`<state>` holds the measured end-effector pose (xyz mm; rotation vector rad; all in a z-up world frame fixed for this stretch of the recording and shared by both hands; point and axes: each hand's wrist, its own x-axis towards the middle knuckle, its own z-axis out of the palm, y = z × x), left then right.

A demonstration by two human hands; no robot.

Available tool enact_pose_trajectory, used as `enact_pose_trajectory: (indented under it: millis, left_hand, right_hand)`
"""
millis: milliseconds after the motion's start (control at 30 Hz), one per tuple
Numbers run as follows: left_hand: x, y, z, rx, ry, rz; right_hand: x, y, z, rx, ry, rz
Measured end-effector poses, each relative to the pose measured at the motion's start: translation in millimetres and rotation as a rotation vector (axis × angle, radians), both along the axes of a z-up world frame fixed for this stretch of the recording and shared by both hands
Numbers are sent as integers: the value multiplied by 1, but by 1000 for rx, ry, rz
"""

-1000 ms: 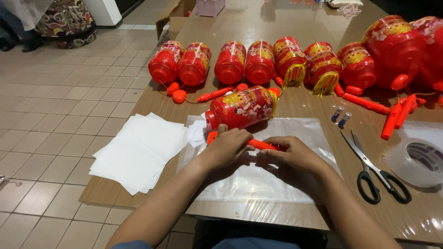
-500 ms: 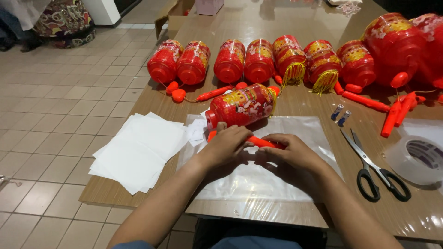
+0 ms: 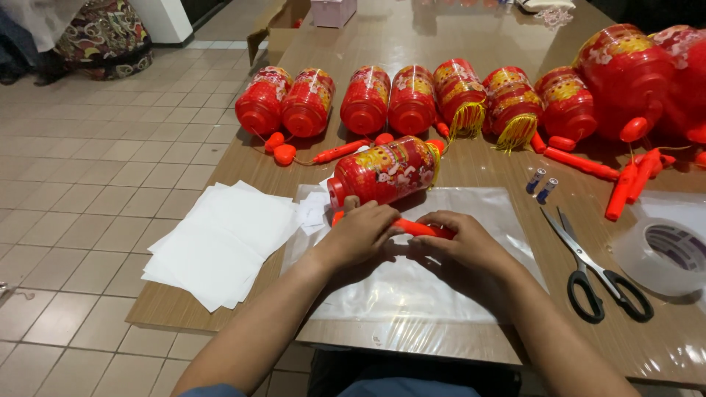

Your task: Assembling a red Chinese lantern by inserting batteries into the handle and attaching it to the lantern body.

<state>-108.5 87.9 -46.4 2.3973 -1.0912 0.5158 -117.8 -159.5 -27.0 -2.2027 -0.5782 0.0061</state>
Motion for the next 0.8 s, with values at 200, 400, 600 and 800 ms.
enact_pose_trajectory:
  millis: [200, 400, 600, 800]
  left_hand:
    - [-1, 1, 0, -22, -3, 24]
    - [8, 1, -13, 26, -131, 19]
    - [13, -4, -20, 22, -110, 136]
    - [11, -1, -10, -21, -19, 242]
  right_hand:
    - [16, -6, -18, -38, -69, -6]
    - [15, -8, -17, -33, -54, -34]
    - [23, -8, -24, -63, -90, -43]
    - [27, -17, -22, -139, -240, -95]
